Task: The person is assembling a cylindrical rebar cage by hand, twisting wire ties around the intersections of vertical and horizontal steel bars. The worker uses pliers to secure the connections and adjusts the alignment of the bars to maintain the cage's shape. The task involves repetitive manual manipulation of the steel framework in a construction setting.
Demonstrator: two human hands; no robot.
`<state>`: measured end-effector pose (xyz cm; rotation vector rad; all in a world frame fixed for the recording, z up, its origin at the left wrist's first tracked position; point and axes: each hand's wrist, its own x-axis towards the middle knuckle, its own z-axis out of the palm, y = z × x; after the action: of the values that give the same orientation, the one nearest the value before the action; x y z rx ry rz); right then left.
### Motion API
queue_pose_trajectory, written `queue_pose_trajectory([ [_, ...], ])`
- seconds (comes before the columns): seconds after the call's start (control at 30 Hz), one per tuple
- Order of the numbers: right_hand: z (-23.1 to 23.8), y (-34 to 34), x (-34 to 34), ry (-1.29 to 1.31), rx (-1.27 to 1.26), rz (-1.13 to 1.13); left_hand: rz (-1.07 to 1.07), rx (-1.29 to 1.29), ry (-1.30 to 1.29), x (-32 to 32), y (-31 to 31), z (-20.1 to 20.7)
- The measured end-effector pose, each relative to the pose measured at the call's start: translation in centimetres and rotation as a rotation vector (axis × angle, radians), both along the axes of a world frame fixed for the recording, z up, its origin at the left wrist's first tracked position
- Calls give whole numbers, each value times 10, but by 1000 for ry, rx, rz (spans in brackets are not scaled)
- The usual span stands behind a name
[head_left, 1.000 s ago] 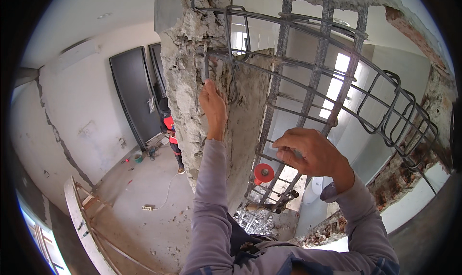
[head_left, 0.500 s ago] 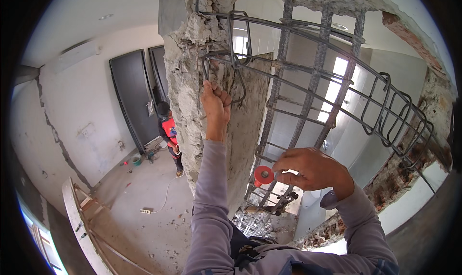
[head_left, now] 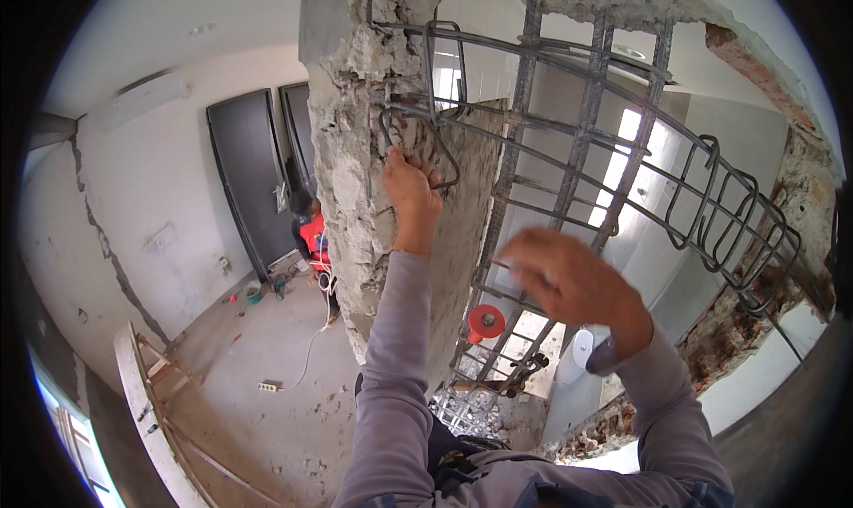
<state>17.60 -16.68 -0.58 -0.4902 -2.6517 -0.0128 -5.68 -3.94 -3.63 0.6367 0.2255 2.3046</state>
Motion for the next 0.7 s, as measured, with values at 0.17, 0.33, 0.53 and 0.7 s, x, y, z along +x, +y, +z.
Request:
queue_pose_trajectory([
  [0.17,60,32,-60,229,584,-118,247,39,70,11,8,-9],
  [0.33,107,106,-119,-128,442,-388,220,-35,165,13,24,-12],
  [0.53,110,171,-148,17,560,-349,287,-14,154,7,42,-20],
  [0.7,128,186,-166,105,200,-498,198,29,-52,30,37,-1],
])
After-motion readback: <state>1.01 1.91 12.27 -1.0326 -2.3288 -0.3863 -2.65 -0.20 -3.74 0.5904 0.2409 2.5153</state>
